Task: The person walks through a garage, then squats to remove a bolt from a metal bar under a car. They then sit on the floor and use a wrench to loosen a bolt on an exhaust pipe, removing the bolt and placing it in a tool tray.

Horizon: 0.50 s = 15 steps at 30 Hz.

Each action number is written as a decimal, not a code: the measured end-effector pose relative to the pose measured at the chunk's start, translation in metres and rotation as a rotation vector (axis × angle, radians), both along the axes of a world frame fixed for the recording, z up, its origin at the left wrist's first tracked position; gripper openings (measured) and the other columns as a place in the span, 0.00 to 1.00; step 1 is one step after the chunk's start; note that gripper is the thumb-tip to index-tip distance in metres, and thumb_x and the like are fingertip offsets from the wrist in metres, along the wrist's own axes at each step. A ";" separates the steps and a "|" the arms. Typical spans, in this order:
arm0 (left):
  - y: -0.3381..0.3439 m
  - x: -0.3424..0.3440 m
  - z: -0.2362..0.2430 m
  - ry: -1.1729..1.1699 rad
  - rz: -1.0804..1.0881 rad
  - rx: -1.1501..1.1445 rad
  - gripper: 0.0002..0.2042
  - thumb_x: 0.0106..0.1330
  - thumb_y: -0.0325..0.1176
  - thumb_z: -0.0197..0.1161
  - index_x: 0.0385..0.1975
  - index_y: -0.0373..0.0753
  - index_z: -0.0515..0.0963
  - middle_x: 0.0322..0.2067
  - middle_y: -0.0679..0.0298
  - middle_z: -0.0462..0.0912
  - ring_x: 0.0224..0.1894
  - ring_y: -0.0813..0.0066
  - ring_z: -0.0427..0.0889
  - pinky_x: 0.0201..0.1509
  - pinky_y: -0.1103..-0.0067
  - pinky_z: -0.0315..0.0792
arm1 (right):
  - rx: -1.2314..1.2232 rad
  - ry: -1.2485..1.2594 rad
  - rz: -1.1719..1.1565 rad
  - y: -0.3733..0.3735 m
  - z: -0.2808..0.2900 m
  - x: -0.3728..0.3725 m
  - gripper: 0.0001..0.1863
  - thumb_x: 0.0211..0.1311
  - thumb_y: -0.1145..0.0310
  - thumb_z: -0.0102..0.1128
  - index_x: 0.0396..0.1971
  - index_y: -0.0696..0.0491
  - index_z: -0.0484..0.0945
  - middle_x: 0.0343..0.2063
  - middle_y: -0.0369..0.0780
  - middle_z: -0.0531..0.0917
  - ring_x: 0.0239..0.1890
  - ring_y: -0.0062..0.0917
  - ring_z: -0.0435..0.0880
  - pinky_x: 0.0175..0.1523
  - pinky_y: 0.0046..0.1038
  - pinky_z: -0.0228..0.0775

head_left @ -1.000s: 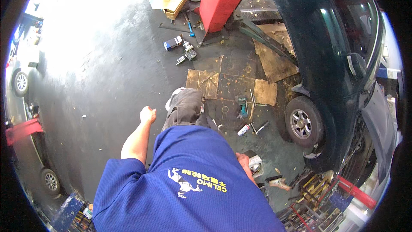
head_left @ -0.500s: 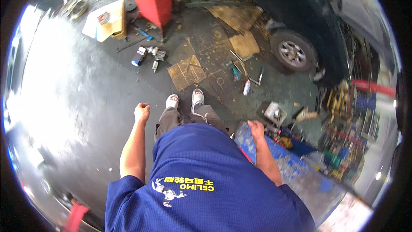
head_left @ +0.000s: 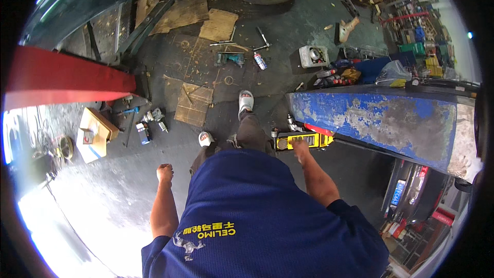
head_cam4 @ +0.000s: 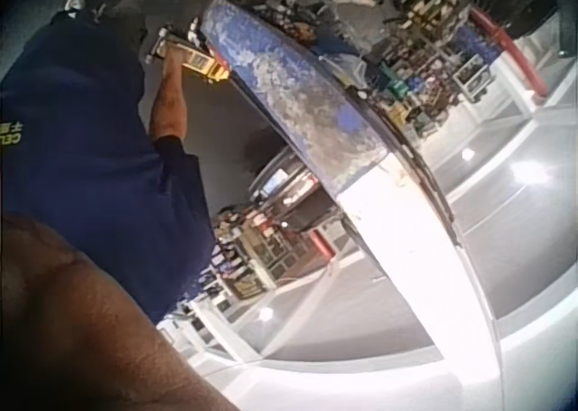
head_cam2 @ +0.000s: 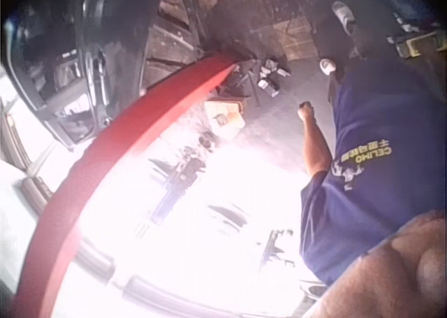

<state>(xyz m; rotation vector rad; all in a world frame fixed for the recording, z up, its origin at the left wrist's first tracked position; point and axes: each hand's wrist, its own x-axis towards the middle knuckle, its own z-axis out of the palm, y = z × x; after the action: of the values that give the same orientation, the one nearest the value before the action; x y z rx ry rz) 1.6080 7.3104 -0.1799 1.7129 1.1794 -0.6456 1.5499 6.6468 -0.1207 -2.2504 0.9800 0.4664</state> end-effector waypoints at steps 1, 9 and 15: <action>-0.012 0.017 -0.004 0.002 -0.071 0.031 0.09 0.61 0.30 0.61 0.37 0.34 0.83 0.24 0.63 0.82 0.21 0.75 0.79 0.23 0.76 0.72 | 0.107 0.129 -0.211 -0.008 -0.006 -0.021 0.14 0.67 0.60 0.63 0.33 0.57 0.85 0.24 0.41 0.82 0.27 0.29 0.77 0.30 0.37 0.68; -0.170 0.200 -0.027 -0.152 -0.289 0.037 0.09 0.57 0.31 0.61 0.34 0.36 0.83 0.21 0.64 0.80 0.21 0.77 0.78 0.23 0.77 0.69 | 0.488 0.058 -0.756 -0.085 -0.040 -0.022 0.14 0.74 0.65 0.52 0.35 0.56 0.84 0.20 0.36 0.76 0.20 0.24 0.64 0.22 0.28 0.55; -0.350 0.336 0.010 -0.327 -0.556 0.016 0.12 0.63 0.37 0.66 0.38 0.34 0.84 0.29 0.60 0.86 0.32 0.70 0.85 0.37 0.74 0.78 | 0.141 -0.161 -0.237 -0.231 -0.073 0.124 0.15 0.61 0.62 0.60 0.34 0.60 0.86 0.34 0.55 0.87 0.39 0.49 0.86 0.46 0.42 0.76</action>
<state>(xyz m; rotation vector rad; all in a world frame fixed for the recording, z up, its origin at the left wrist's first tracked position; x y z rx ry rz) 1.9437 6.9602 -0.1696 2.0813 0.4779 -0.6458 1.6738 6.4162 -0.1934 -1.9825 1.0772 0.2380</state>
